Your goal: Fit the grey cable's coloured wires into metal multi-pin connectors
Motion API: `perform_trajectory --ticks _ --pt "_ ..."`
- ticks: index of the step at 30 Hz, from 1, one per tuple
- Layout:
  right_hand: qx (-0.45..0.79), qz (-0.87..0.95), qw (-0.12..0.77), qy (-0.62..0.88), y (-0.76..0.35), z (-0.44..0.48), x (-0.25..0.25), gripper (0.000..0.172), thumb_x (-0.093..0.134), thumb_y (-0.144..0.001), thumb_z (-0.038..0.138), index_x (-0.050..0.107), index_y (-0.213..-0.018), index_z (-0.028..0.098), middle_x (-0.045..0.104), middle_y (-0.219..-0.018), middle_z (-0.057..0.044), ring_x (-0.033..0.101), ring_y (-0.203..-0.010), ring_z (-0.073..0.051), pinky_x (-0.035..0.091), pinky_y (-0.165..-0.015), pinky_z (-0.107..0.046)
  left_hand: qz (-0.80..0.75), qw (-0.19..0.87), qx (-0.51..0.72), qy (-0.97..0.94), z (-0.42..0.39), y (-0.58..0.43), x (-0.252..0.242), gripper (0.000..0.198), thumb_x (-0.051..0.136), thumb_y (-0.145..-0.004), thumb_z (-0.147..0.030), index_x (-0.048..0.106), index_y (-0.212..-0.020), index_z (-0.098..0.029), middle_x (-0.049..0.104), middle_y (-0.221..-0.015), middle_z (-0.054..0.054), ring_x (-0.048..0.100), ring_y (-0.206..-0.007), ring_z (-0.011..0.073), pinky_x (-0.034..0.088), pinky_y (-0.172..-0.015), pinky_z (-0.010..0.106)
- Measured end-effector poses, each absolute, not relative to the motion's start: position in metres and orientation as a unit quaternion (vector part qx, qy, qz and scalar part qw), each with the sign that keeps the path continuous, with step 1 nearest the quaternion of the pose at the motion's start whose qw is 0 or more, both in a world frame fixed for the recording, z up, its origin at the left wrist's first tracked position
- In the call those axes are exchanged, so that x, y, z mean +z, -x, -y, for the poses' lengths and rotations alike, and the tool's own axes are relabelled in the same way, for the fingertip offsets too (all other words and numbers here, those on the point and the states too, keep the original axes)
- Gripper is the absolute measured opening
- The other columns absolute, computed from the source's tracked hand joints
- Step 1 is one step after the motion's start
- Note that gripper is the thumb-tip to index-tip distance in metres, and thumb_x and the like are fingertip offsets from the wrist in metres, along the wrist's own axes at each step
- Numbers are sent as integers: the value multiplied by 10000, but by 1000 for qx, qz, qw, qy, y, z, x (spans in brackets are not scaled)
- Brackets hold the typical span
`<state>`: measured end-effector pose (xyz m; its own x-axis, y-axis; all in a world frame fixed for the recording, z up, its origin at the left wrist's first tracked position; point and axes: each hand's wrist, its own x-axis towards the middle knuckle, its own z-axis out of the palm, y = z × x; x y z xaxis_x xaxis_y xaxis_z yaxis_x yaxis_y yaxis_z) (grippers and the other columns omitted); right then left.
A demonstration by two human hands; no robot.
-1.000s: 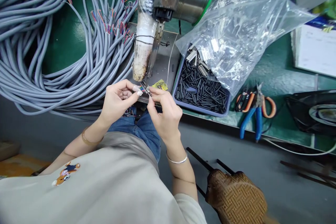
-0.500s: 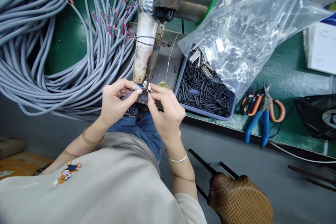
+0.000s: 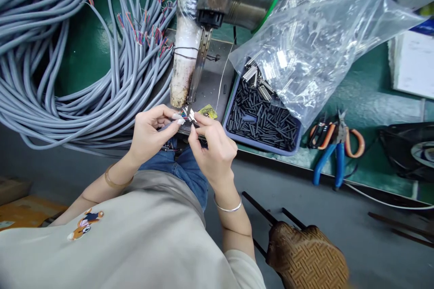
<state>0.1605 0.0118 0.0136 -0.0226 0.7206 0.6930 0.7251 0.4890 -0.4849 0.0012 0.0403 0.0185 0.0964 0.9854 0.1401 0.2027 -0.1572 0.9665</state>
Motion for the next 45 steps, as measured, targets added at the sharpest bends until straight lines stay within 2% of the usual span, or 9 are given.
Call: perform_trajectory --ticks 12,16,20,25,32,37,41,43,45 --pt "-13 718 477 507 -160 -10 11 163 700 -902 104 606 -878 235 812 -1029 -37 794 -880 -162 638 -781 -262 -498 421 449 -611 -37 -1 15 60 692 -832 -191 671 -789 -155 688 -747 12 497 -540 54 370 -506 187" --pt "-17 719 468 513 -161 -5 11 152 694 -915 123 603 -887 242 814 -1013 -37 797 -884 -169 650 -777 -280 -492 409 443 -628 -33 -1 14 47 693 -832 -191 682 -866 -160 669 -711 -21 413 -493 41 337 -492 186" --pt "-1 710 475 520 -161 1 11 139 699 -914 131 617 -892 241 814 -1003 -29 797 -879 -168 649 -786 -285 -470 379 456 -654 -27 -1 14 71 667 -870 -184 709 -920 -158 717 -788 -9 440 -525 42 368 -528 180" --pt "50 690 498 522 -161 5 11 136 710 -898 129 631 -883 238 805 -947 -3 791 -860 -161 642 -782 -284 -456 380 455 -664 -22 0 16 82 650 -867 -168 705 -808 -151 618 -631 -44 413 -510 50 351 -518 186" --pt "82 680 494 535 -162 14 13 126 706 -893 142 632 -850 234 801 -922 -8 786 -839 -167 640 -771 -302 -440 439 435 -652 -16 4 18 90 639 -848 -147 706 -787 -141 593 -612 -38 452 -524 57 358 -516 182" --pt "77 714 469 515 -164 23 16 136 707 -881 107 647 -878 228 802 -899 -11 783 -797 -151 629 -725 -262 -420 465 384 -678 -9 13 12 112 645 -892 -186 719 -814 -151 690 -670 -15 551 -555 76 408 -535 186" --pt "65 713 475 512 -168 28 17 120 698 -890 123 666 -911 236 808 -913 -18 792 -821 -174 645 -752 -301 -399 430 291 -756 -5 35 12 121 681 -870 -152 781 -926 -190 812 -873 29 719 -733 142 538 -686 238" --pt "48 691 509 511 -173 31 20 107 697 -895 152 683 -948 244 812 -954 -29 796 -841 -201 655 -747 -342 -400 412 307 -759 -2 54 23 169 738 -864 -212 792 -1024 -217 825 -1012 60 762 -917 208 588 -865 325" --pt "-10 659 566 496 -184 40 28 87 691 -913 210 704 -981 262 804 -927 -23 792 -800 -221 649 -678 -364 -425 406 382 -713 1 75 41 208 764 -871 -270 783 -1077 -251 808 -1079 67 753 -996 231 592 -951 373"
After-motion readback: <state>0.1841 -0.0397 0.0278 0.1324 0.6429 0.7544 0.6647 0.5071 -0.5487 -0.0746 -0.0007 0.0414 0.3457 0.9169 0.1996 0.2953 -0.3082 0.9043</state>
